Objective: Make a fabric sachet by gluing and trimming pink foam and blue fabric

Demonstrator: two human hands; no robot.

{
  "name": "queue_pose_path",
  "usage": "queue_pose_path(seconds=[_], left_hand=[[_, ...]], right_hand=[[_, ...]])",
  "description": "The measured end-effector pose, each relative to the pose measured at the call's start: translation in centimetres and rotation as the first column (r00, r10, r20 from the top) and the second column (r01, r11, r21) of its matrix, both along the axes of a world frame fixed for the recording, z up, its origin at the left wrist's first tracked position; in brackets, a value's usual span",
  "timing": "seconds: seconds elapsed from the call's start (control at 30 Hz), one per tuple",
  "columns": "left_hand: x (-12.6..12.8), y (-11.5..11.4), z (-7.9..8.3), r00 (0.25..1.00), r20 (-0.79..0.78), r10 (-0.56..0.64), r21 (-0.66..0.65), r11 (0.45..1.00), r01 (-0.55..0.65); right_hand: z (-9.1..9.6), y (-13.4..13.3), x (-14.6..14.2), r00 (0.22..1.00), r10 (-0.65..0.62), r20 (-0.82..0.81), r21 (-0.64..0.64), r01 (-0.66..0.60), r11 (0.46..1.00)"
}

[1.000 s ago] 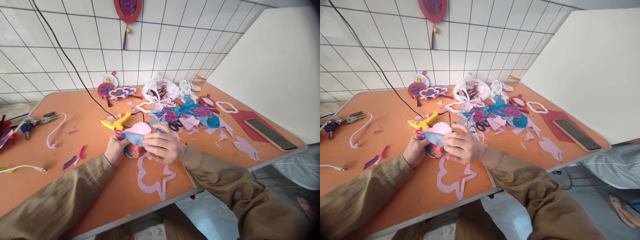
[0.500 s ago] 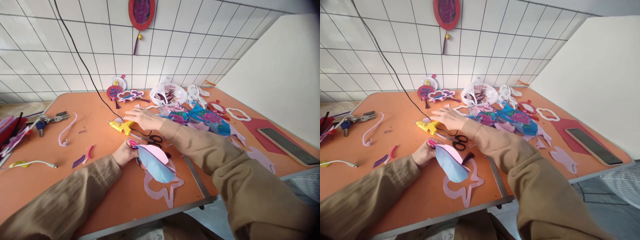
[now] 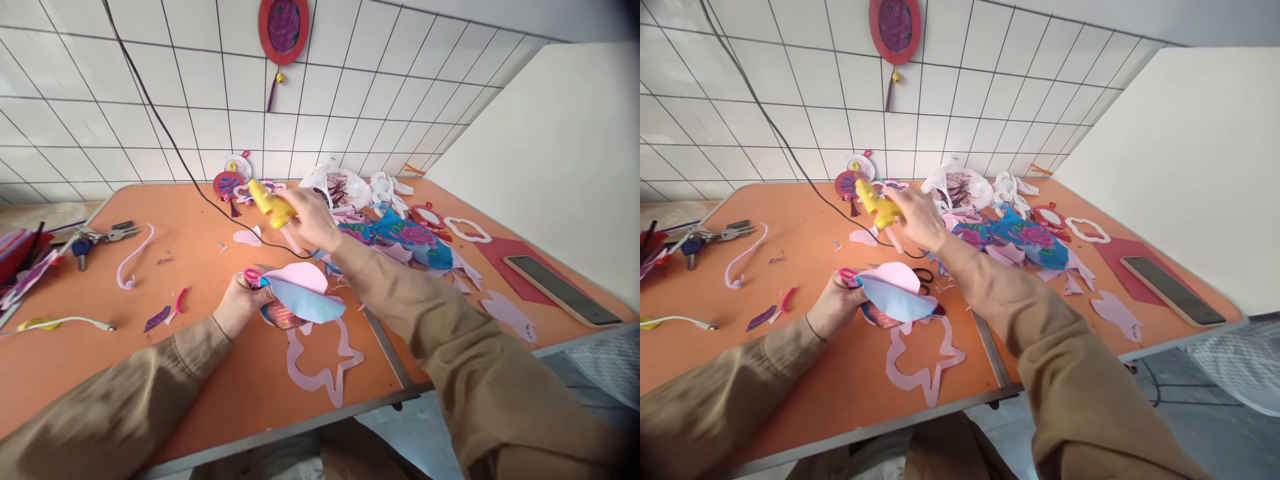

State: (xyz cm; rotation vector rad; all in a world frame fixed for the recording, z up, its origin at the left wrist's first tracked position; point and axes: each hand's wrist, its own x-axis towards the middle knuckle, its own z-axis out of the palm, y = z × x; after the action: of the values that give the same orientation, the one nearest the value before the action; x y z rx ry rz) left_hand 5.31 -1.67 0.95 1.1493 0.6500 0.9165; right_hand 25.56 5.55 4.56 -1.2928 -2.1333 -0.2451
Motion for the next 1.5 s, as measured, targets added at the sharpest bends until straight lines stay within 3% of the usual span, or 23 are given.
queue_pose_path(seconds=[0.07, 0.1, 0.27, 0.47, 0.57, 0.8, 1.27, 1.5], left_hand=[[-0.5, -0.4, -0.1, 0.998, -0.009, 0.055, -0.041, 0.998, -0.056], [-0.7, -0.6, -0.2, 0.997, -0.016, 0.072, -0.057, 0.996, -0.073], [-1.5, -1.3, -0.7, 0.99, -0.019, 0.143, -0.059, 0.988, -0.144], [-1.6, -1.7, -1.6, 0.968, -0.029, 0.25, -0.063, 0.966, -0.252], [-1.5, -1.7, -1.8, 0.962, -0.046, 0.27, -0.046, 0.961, -0.272], [-1.3, -1.9, -1.5, 0.965, -0.082, 0.249, 0.037, 0.968, -0.247], [-1.1, -2.2, -1.7, 0.97, -0.09, 0.224, 0.081, 0.973, -0.217], [-1.1, -2.2, -1.5, 0.962, -0.105, 0.254, 0.079, 0.966, -0.246]], right_hand=[[0.7, -1.8, 1.5, 0.945, -0.024, -0.325, -0.049, 0.009, 0.999], [0.8, -2.9, 2.2, 0.933, -0.04, -0.357, -0.076, 0.013, 0.997], [-0.4, -8.6, 3.4, 0.912, -0.031, -0.41, -0.107, -0.015, 0.994], [-1.5, -12.6, 2.8, 0.929, 0.196, -0.313, -0.088, -0.234, 0.968], [-1.6, -13.4, 2.6, 0.957, 0.228, -0.177, -0.084, -0.246, 0.966], [-1.5, -14.6, 2.0, 0.981, 0.111, 0.159, -0.109, -0.095, 0.99], [-1.3, -14.8, 1.5, 0.965, 0.036, 0.261, 0.097, -0.064, 0.993], [-1.0, -14.9, 2.0, 0.969, 0.049, 0.244, 0.072, -0.069, 0.995]])
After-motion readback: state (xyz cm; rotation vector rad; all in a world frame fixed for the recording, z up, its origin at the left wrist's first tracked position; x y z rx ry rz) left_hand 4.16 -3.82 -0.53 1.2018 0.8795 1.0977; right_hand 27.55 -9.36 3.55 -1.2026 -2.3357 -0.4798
